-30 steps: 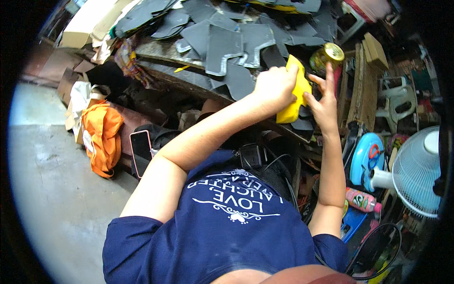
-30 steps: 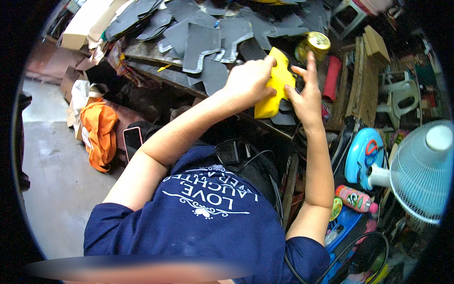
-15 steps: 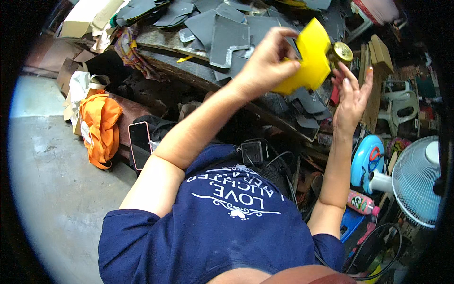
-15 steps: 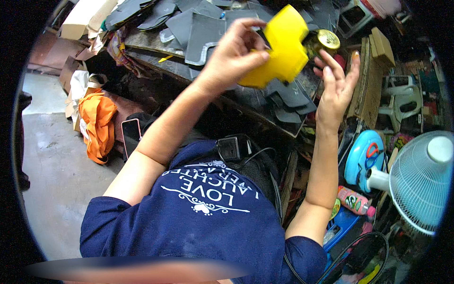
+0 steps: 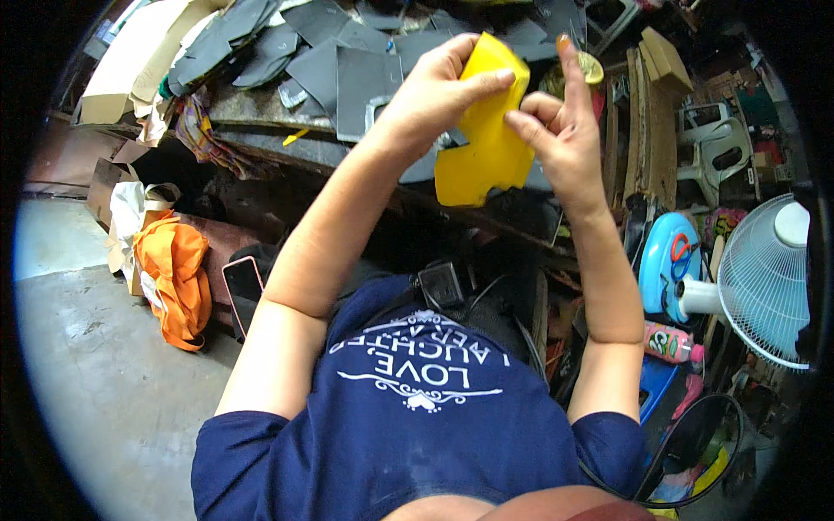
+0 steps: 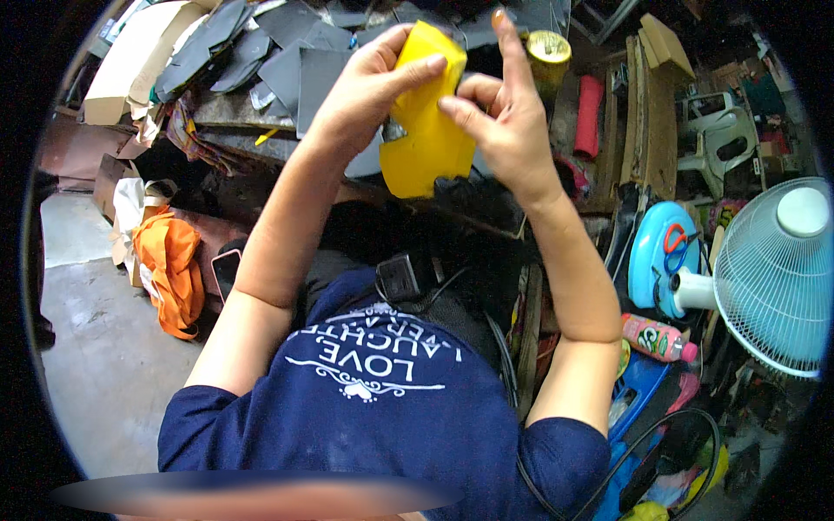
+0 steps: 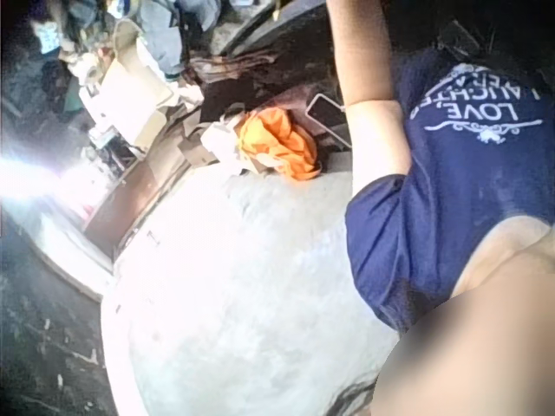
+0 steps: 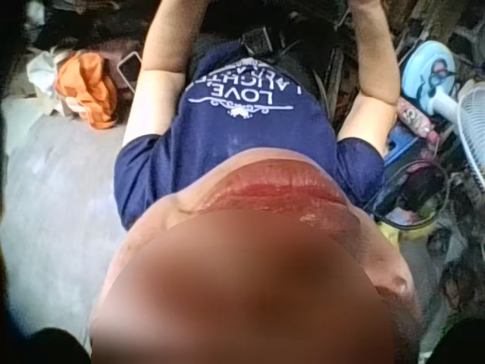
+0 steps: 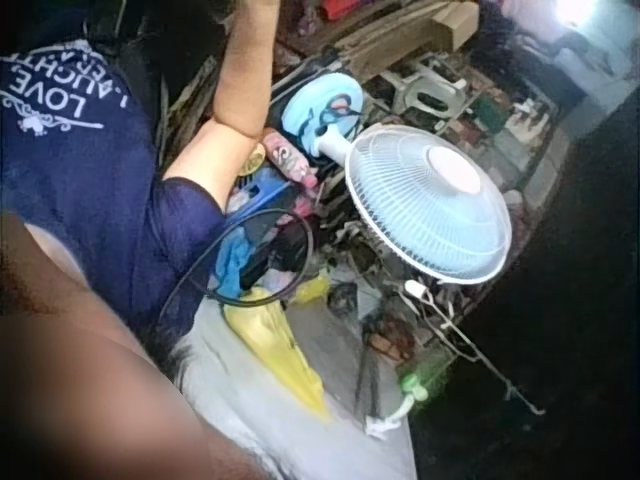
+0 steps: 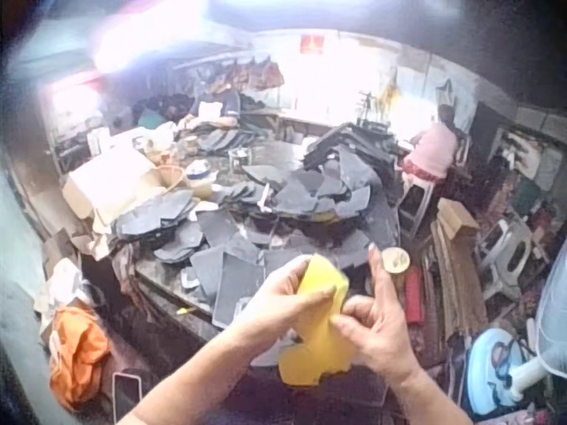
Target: The person repeatedly picks up dark and yellow cut pieces from a cluttered table, applies a yellow paste from a small jar to their edges using a finger, and places them back. The person handles the pieces one at a time, occasionally adjusting their position on the table.
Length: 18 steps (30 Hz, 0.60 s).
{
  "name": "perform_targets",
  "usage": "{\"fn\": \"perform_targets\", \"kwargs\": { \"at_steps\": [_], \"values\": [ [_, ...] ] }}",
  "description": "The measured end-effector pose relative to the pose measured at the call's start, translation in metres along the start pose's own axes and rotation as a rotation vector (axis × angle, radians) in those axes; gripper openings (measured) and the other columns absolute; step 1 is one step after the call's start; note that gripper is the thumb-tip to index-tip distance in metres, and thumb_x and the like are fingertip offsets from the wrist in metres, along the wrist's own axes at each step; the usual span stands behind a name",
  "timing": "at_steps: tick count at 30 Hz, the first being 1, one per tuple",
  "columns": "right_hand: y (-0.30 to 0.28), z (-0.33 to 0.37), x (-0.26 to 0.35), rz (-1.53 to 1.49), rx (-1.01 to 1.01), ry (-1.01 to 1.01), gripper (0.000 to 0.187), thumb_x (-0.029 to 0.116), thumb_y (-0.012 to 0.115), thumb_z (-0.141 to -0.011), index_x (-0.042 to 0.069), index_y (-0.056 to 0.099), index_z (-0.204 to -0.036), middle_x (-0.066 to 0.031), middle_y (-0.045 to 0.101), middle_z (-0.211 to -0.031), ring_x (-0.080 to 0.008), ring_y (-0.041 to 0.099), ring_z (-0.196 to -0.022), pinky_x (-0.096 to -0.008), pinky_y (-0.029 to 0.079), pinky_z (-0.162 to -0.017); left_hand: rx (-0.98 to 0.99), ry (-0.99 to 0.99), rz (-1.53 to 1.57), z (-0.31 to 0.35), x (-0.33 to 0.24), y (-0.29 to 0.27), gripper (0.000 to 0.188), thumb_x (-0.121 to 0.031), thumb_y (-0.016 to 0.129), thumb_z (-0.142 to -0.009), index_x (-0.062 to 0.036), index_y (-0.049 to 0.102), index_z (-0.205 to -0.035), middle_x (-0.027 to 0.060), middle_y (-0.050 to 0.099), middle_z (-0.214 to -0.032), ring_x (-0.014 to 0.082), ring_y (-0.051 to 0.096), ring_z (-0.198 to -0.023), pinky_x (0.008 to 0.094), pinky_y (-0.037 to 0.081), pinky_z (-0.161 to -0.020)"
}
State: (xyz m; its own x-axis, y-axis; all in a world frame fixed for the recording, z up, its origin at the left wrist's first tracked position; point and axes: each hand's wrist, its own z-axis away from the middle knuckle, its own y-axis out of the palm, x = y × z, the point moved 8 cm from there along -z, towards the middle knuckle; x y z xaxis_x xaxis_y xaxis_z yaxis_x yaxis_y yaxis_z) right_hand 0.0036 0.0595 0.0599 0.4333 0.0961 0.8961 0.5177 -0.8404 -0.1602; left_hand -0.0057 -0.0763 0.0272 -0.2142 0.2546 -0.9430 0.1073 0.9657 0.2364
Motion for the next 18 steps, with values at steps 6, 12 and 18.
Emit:
{"fn": "perform_targets", "kwargs": {
  "at_steps": [6, 12, 18],
  "values": [
    [-0.031, -0.011, 0.006, 0.114, -0.177, 0.025, 0.041, -0.001, 0.054, -0.095, 0.006, 0.057, -0.136, -0.0018, 0.058, -0.098, -0.0062, 0.056, -0.082, -0.0199, 0.049, -0.078, 0.041, -0.179, 0.065, 0.001, 0.002, -0.004, 0.033, -0.020, 0.067, -0.089, -0.0049, 0.060, -0.118, 0.0021, 0.066, -0.096, 0.0093, 0.064, -0.083, 0.0250, 0.053, -0.074],
    [-0.027, -0.012, 0.009, 0.270, -0.055, -0.052, 0.042, -0.006, 0.051, -0.093, 0.009, 0.062, -0.131, -0.0013, 0.057, -0.106, -0.0061, 0.055, -0.085, -0.0187, 0.046, -0.076, 0.128, -0.223, 0.130, 0.009, 0.000, 0.008, 0.031, -0.018, 0.065, -0.088, -0.0048, 0.059, -0.116, 0.0030, 0.066, -0.095, 0.0099, 0.065, -0.081, 0.0242, 0.054, -0.071],
    [-0.015, -0.009, 0.015, 0.632, -0.006, -0.167, 0.051, -0.016, 0.050, -0.085, 0.008, 0.066, -0.127, -0.0056, 0.059, -0.108, -0.0114, 0.057, -0.088, -0.0223, 0.048, -0.077, 0.205, -0.190, 0.166, 0.013, -0.005, 0.013, 0.033, -0.022, 0.070, -0.088, -0.0019, 0.059, -0.111, 0.0034, 0.066, -0.093, 0.0095, 0.065, -0.079, 0.0230, 0.054, -0.071]
  ]
}}
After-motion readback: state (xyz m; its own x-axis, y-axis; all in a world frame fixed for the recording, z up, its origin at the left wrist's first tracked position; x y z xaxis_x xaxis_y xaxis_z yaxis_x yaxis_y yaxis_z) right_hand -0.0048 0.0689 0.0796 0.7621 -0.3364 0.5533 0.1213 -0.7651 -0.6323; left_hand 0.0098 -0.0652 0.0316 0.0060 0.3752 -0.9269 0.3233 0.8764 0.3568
